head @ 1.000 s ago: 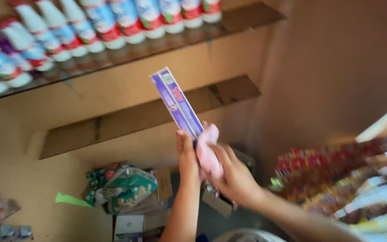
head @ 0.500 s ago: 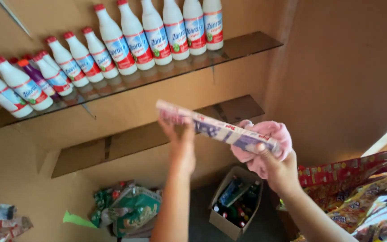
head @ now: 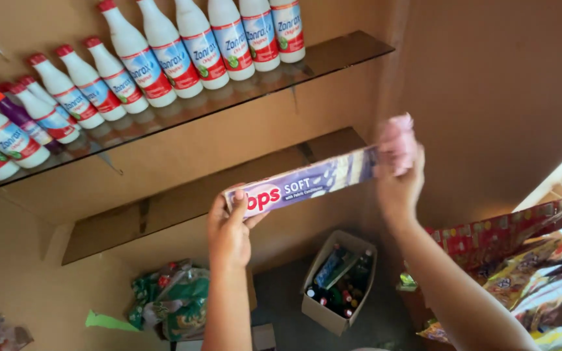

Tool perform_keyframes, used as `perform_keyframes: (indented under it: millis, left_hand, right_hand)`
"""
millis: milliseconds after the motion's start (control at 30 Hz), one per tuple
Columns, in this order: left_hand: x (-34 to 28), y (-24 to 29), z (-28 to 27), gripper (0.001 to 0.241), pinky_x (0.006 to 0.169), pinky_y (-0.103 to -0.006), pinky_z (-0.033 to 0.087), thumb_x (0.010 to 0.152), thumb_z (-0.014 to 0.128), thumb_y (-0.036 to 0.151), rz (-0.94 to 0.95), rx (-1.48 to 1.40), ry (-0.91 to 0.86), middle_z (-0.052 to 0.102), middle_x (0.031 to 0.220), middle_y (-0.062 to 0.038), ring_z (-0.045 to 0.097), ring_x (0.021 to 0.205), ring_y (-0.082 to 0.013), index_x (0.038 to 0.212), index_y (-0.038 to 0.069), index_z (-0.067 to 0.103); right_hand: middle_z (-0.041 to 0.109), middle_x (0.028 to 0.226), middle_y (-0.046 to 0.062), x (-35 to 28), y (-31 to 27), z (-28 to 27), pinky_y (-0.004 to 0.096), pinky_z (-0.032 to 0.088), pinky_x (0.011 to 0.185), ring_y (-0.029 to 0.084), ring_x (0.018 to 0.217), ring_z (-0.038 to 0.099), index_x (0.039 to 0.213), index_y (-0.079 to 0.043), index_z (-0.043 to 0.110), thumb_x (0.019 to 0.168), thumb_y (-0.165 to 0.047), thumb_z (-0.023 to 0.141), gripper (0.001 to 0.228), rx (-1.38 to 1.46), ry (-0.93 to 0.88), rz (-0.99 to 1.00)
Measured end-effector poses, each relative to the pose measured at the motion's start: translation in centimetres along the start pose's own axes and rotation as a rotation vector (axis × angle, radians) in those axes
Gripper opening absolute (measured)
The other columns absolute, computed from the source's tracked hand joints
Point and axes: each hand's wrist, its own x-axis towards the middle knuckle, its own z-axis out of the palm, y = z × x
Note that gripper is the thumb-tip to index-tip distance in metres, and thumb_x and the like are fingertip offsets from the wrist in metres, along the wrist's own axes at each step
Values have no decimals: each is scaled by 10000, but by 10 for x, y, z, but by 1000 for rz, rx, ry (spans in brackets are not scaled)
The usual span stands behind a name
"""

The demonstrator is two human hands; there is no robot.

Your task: Wiping bottles and boxes with a pink cloth and organizing them on grocery store shelves.

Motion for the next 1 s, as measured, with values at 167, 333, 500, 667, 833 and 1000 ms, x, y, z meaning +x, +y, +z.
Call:
perform_keyframes:
  millis: [167,333,500,667,833,1000]
  left_hand:
    - [-10,-31,29,199,814,-494,651,965,639,145,82,-143,100,686,1108,-88,714,998,-253,1152,80,615]
    - [-2,-58,30,233,952,-428,553,1042,634,135,219,-155,65,685,1227,-103,655,1114,-221,1255,44,617]
    - [-31,-5,54,236,884,-538,636,979,627,179,163,-79,149,686,1126,-107,702,1041,-262,1179,54,623]
    - [-34,1,36,244,888,-548,638,984,646,200,151,-69,226,677,1140,-101,708,1043,-270,1164,36,638]
    - [-10,9,-3,295,782,-504,636,917,694,248,10,-148,263,713,1102,-74,720,994,-257,1161,86,664]
    - [29,68,-45,268,779,-479,621,919,741,271,106,-52,241,688,1052,-48,721,931,-229,1103,116,622]
  right_hand:
    - [527,1506,187,-52,-47,44,652,188,1273,401,1498,417,1428,-159,583,926,-218,684,515,-687,-225,-543]
    - [514,1516,166,-69,-75,64,743,90,1167,428,1451,407,1415,-115,596,897,-415,659,602,-511,-577,-740]
    - [640,1269,62,-1,-47,42,731,159,1166,345,1306,538,1234,-230,694,857,-342,642,396,-710,-415,-666]
    - [662,1210,128,47,17,11,619,372,1154,349,1251,596,1232,-109,657,993,-231,633,269,-680,-121,-684]
    - [693,1233,100,36,0,-8,236,555,858,70,1028,654,1489,-10,542,968,-178,770,593,40,-427,-29]
    - [707,1022,84,49,-48,33,224,504,497,60,657,632,1444,-43,523,755,-165,834,766,100,-673,55]
